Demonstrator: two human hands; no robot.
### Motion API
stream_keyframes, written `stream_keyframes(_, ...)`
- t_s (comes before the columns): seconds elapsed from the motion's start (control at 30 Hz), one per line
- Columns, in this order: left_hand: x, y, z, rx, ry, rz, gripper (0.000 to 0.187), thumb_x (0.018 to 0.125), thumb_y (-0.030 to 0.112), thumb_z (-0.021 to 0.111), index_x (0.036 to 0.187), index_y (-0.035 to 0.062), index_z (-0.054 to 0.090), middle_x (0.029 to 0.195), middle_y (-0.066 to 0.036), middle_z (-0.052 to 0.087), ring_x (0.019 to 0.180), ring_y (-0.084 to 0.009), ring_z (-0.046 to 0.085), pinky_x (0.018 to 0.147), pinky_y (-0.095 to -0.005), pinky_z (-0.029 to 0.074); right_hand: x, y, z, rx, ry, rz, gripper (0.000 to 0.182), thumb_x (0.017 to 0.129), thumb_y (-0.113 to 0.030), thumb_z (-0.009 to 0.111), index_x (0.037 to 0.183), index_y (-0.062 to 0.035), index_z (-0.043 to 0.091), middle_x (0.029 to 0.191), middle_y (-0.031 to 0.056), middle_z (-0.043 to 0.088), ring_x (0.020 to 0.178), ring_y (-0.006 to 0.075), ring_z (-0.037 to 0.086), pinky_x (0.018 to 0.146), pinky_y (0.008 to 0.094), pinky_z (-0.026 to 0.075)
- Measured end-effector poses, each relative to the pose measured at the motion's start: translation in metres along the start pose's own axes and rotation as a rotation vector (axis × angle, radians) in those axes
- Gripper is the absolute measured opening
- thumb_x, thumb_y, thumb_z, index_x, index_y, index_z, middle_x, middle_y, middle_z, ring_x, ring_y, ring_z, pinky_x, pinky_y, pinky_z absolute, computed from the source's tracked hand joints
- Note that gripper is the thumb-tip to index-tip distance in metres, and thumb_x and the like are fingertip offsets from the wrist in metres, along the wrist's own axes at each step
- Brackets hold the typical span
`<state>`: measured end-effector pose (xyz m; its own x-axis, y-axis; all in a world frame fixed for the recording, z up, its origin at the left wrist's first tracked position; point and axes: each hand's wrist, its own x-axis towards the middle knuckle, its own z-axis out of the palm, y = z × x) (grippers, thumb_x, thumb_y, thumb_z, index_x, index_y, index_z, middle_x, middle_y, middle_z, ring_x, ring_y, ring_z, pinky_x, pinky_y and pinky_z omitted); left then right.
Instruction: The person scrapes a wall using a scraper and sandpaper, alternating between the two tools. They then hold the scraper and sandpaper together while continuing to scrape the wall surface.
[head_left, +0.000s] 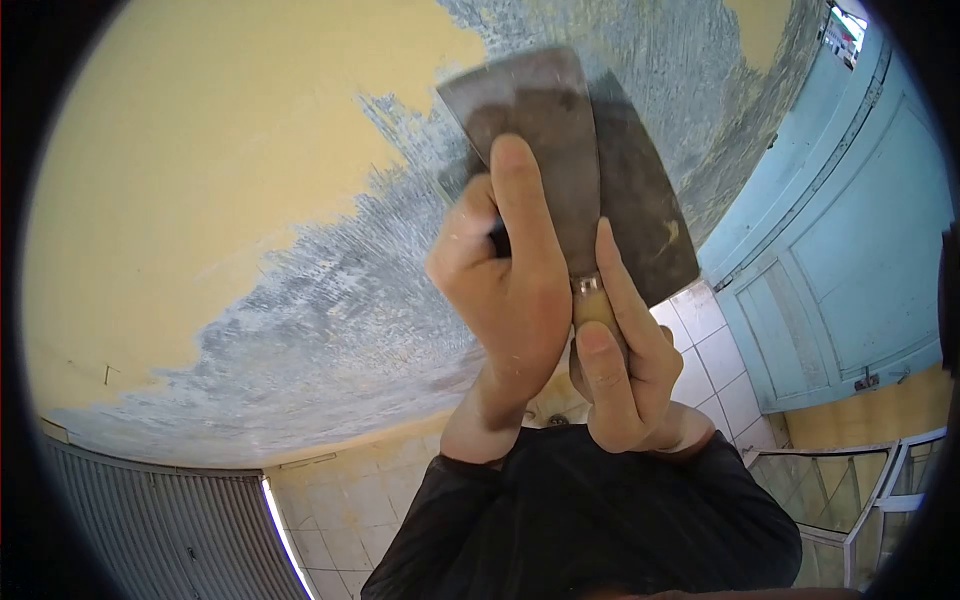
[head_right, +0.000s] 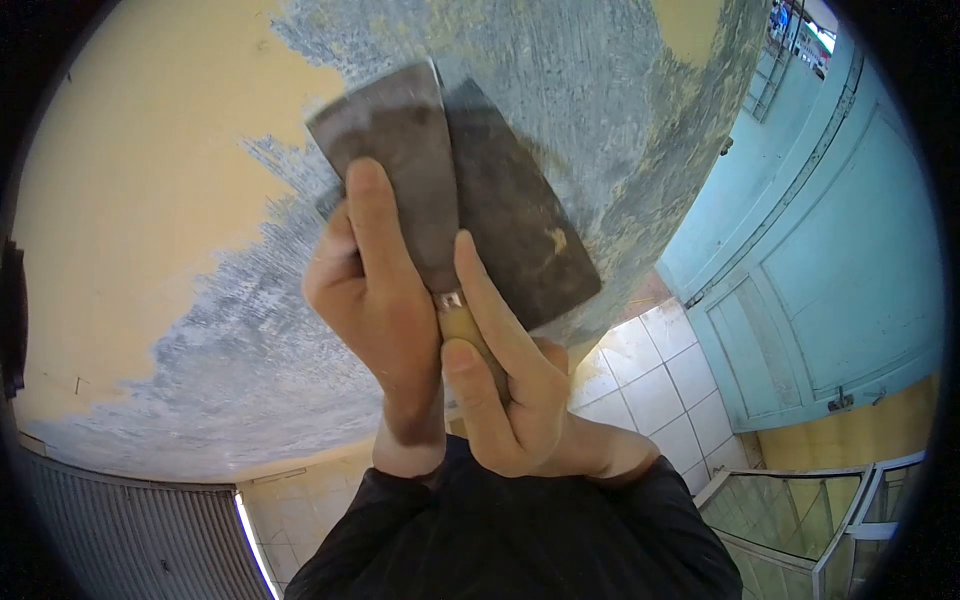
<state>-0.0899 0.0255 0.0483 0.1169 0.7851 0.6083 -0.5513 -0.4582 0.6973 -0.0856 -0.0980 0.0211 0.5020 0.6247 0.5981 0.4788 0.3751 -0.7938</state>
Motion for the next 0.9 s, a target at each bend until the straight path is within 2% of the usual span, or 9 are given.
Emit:
stream_keyframes(0.1,-0.008,-0.004,-0.005,0.001,-0.056,0.004,0.045,0.105,0.014,0.062,0.064,0.0016,0.048,0.058,0.005,0.043,0.060,-0.0022,0.033,0.049,-0.0268,0.026,-0.010,0.011,-0.002,-0.006,0.045,0.019,0.054,0.104,-0.010,0.044,0.147,0.0214,0.035,0.115,0.0274,0.069,0.096,0.0201,0.069,0.086,0.0289,0.053)
stream_keyframes(0.17,-0.007,-0.002,-0.003,0.004,-0.095,-0.028,0.045,0.105,0.013,0.062,0.063,0.0019,0.047,0.058,0.006,0.042,0.060,-0.0021,0.032,0.049,-0.0269,0.025,-0.010,0.013,-0.003,0.002,0.041,-0.038,0.058,0.104,-0.010,0.035,0.155,0.0150,0.023,0.085,0.0004,0.060,0.057,-0.0018,0.036,0.052,0.0169,0.029)
stream_keyframes(0.2,-0.005,0.004,0.000,-0.002,-0.089,-0.028,0.046,0.105,0.013,0.062,0.063,0.0023,0.047,0.057,0.006,0.041,0.060,-0.0022,0.032,0.049,-0.0271,0.025,-0.011,0.001,-0.001,0.060,0.058,0.074,0.059,0.104,-0.011,0.034,0.156,0.0148,0.022,0.088,0.0031,0.062,0.056,-0.0009,0.035,0.052,0.0168,0.029)
stream_keyframes(0.47,0.003,0.006,0.008,0.012,-0.124,-0.028,0.046,0.104,0.013,0.062,0.062,0.0024,0.046,0.055,0.004,0.039,0.059,-0.0025,0.031,0.049,-0.0278,0.024,-0.005,0.004,0.001,0.053,0.097,-0.003,0.059,0.104,-0.011,0.034,0.156,0.0145,0.020,0.084,0.0028,0.059,0.055,0.0003,0.036,0.052,0.0164,0.030)
stream_keyframes(0.53,0.007,0.013,0.015,-0.062,-0.089,-0.042,0.050,0.106,0.017,0.060,0.060,0.0077,0.044,0.059,0.011,0.035,0.060,-0.0004,0.025,0.052,-0.0266,0.016,-0.003,-0.001,0.003,0.053,0.104,0.020,0.060,0.104,-0.011,0.034,0.156,0.0146,0.020,0.084,0.0030,0.059,0.056,0.0002,0.037,0.052,0.0166,0.030)
stream_keyframes(0.63,0.010,0.012,0.016,-0.045,-0.092,-0.018,0.050,0.106,0.017,0.060,0.060,0.0078,0.043,0.059,0.011,0.035,0.060,-0.0004,0.025,0.052,-0.0268,0.016,-0.001,0.001,0.001,0.031,0.099,0.003,0.060,0.103,-0.009,0.033,0.155,0.0164,0.020,0.084,0.0039,0.059,0.057,0.0005,0.038,0.053,0.0168,0.031)
stream_keyframes(0.73,0.001,0.003,0.006,0.025,-0.135,-0.001,0.046,0.104,0.012,0.062,0.062,0.0019,0.046,0.055,0.004,0.039,0.059,-0.0021,0.031,0.048,-0.0279,0.024,-0.001,0.019,-0.005,-0.034,0.064,-0.123,0.060,0.103,-0.008,0.033,0.154,0.0182,0.018,0.083,0.0034,0.059,0.058,0.0006,0.039,0.054,0.0167,0.032)
stream_keyframes(0.8,0.006,0.006,0.010,0.003,-0.133,0.002,0.046,0.104,0.012,0.062,0.062,0.0021,0.046,0.055,0.004,0.040,0.059,-0.0019,0.031,0.048,-0.0279,0.024,0.002,0.024,-0.008,-0.245,0.049,-0.282,0.060,0.102,-0.007,0.033,0.154,0.0197,0.018,0.081,0.0020,0.057,0.059,0.0012,0.038,0.055,0.0162,0.031)
stream_keyframes(0.9,0.012,0.013,0.020,-0.027,-0.100,-0.026,0.047,0.105,0.015,0.061,0.062,0.0039,0.046,0.057,0.007,0.038,0.059,-0.0012,0.029,0.050,-0.0271,0.021,0.007,0.002,-0.002,-0.006,0.078,-0.063,0.060,0.101,-0.006,0.033,0.153,0.0206,0.019,0.085,0.0040,0.060,0.063,0.0020,0.041,0.059,0.0164,0.034)
